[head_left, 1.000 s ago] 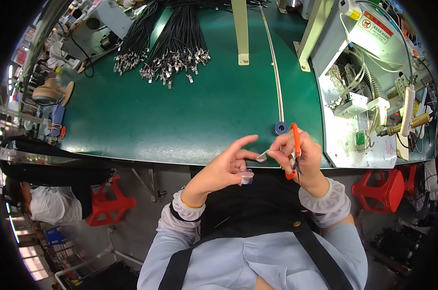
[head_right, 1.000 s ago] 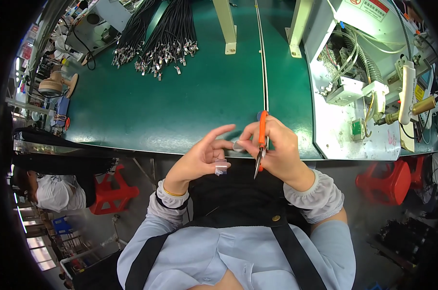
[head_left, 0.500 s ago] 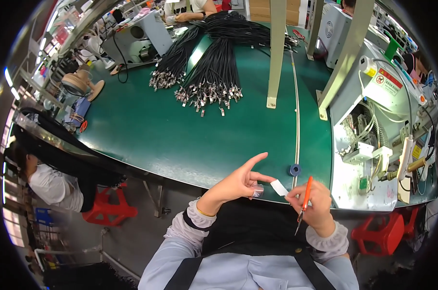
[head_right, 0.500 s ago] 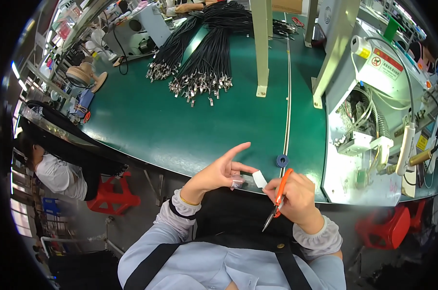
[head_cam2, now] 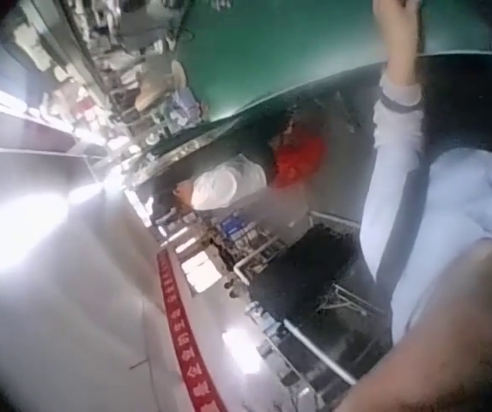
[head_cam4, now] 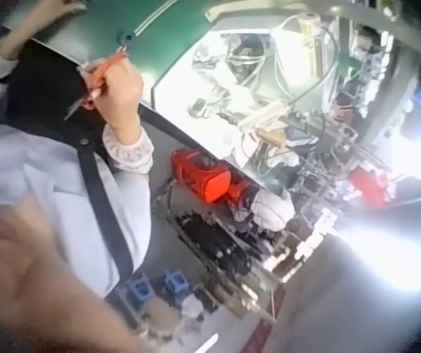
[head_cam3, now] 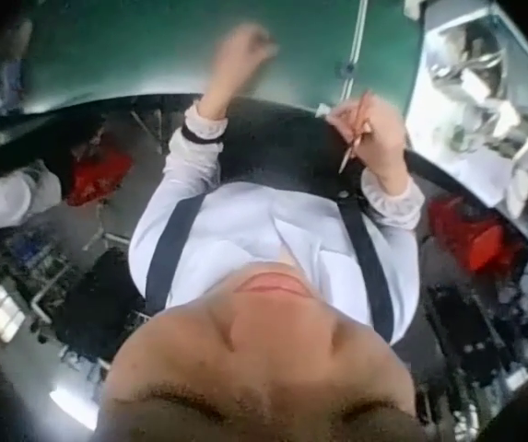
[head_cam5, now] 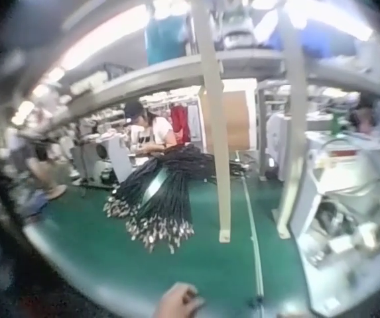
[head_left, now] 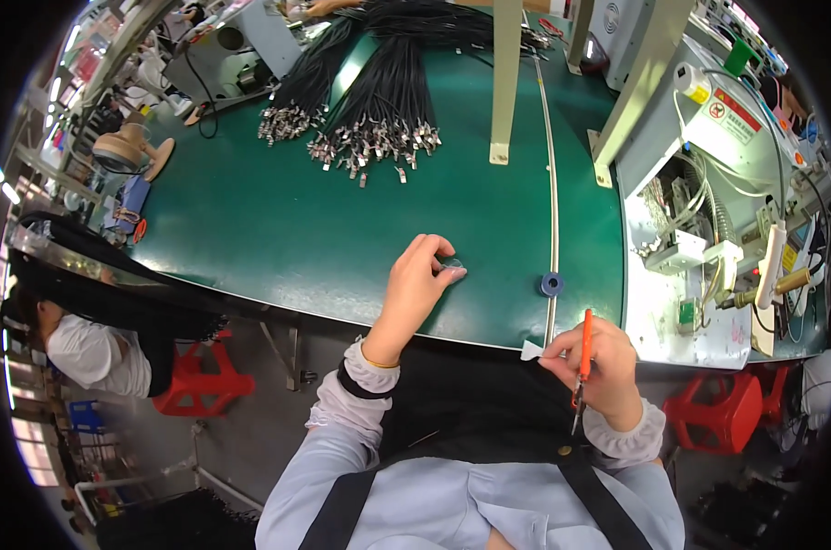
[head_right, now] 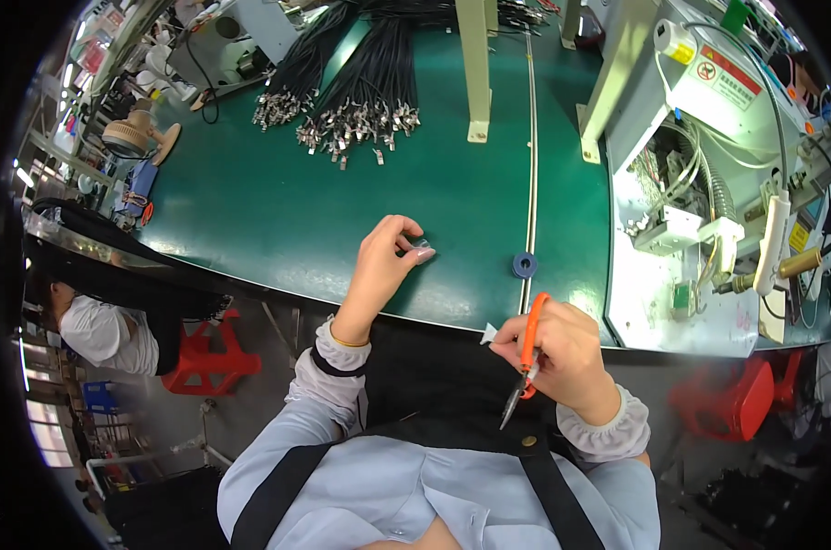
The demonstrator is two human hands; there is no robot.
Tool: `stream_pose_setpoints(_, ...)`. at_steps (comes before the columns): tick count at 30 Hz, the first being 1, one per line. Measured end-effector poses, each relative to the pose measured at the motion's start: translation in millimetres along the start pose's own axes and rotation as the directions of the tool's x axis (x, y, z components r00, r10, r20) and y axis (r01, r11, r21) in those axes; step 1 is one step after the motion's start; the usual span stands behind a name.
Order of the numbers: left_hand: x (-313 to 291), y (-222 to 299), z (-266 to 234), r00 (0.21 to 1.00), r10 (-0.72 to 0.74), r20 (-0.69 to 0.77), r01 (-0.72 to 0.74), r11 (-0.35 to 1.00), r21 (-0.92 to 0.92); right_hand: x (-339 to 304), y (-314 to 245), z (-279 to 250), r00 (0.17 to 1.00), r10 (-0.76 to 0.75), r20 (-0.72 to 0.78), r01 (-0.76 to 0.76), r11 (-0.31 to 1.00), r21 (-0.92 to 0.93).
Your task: Assembling small electronic components using scissors and adhesive tape at a factory workstation.
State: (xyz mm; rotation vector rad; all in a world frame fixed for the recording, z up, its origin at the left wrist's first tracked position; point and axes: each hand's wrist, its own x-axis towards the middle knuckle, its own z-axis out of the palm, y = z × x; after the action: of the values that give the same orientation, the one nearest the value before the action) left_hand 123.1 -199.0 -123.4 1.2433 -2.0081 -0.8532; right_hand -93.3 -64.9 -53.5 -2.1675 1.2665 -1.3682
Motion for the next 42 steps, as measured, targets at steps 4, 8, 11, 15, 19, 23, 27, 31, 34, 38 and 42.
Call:
stream_pose_setpoints(4, -0.8, 0.8, -8.3, 0.997, 0.038, 0.065, -0.027, 0.987, -0.156, -1.2, -1.6, 1.4, 0.999, 0.02, 0.045, -0.02, 1.0, 0.008)
stream_pose_setpoints(8, 3.1, 4.5, -16.2, 0.992, -0.037, 0.123, 0.064, 0.973, -0.221, -0.7, 0.8, 5.2, 0.999, 0.013, 0.038, -0.014, 1.0, 0.005)
stream_pose_setpoints(11, 1.3, 4.5, -26.0, 0.992, -0.04, 0.116, 0.062, 0.98, -0.188, -1.4, 1.5, 7.4, 0.999, -0.022, 0.025, 0.022, 1.0, -0.017)
stream_pose_setpoints(15, -7.6, 15.5, -31.6, 0.993, 0.097, 0.064, -0.083, 0.977, -0.198, -0.3, -2.0, 10.2, 0.996, 0.081, 0.021, -0.082, 0.996, 0.043)
stream_pose_setpoints(19, -31.9, 55.2, -23.4, 0.917, 0.35, 0.19, -0.234, 0.861, -0.452, 6.1, -6.8, 9.3, 0.99, 0.14, 0.008, -0.14, 0.988, 0.06)
stream_pose_setpoints(23, -47.8, 63.2, -8.5, 0.922, 0.272, 0.274, -0.048, 0.786, -0.617, 12.7, -9.2, 12.5, 0.978, 0.207, 0.006, -0.206, 0.974, 0.096)
stream_pose_setpoints(27, -52.5, 67.9, 0.2, 0.943, 0.259, 0.208, -0.084, 0.791, -0.606, 14.6, -9.9, 14.3, 0.973, 0.231, 0.003, -0.23, 0.966, 0.116)
stream_pose_setpoints(31, -56.4, 66.8, 7.9, 0.942, 0.322, 0.092, -0.228, 0.818, -0.528, 15.2, -10.3, 14.8, 0.955, 0.293, -0.038, -0.287, 0.95, 0.125)
stream_pose_setpoints(34, -57.9, 67.6, 13.5, 0.96, 0.262, 0.096, -0.153, 0.782, -0.605, 19.3, -12.0, 11.9, 0.938, 0.345, -0.037, -0.339, 0.933, 0.118)
stream_pose_setpoints(38, -59.5, 69.5, 13.4, 0.966, 0.207, 0.154, -0.065, 0.772, -0.632, 22.4, -13.2, 12.7, 0.917, 0.396, -0.053, -0.383, 0.908, 0.173)
stream_pose_setpoints(42, -59.8, 71.2, 12.9, 0.954, 0.235, 0.187, -0.048, 0.735, -0.677, 21.0, -8.9, 12.6, 0.902, 0.429, -0.054, -0.415, 0.894, 0.168)
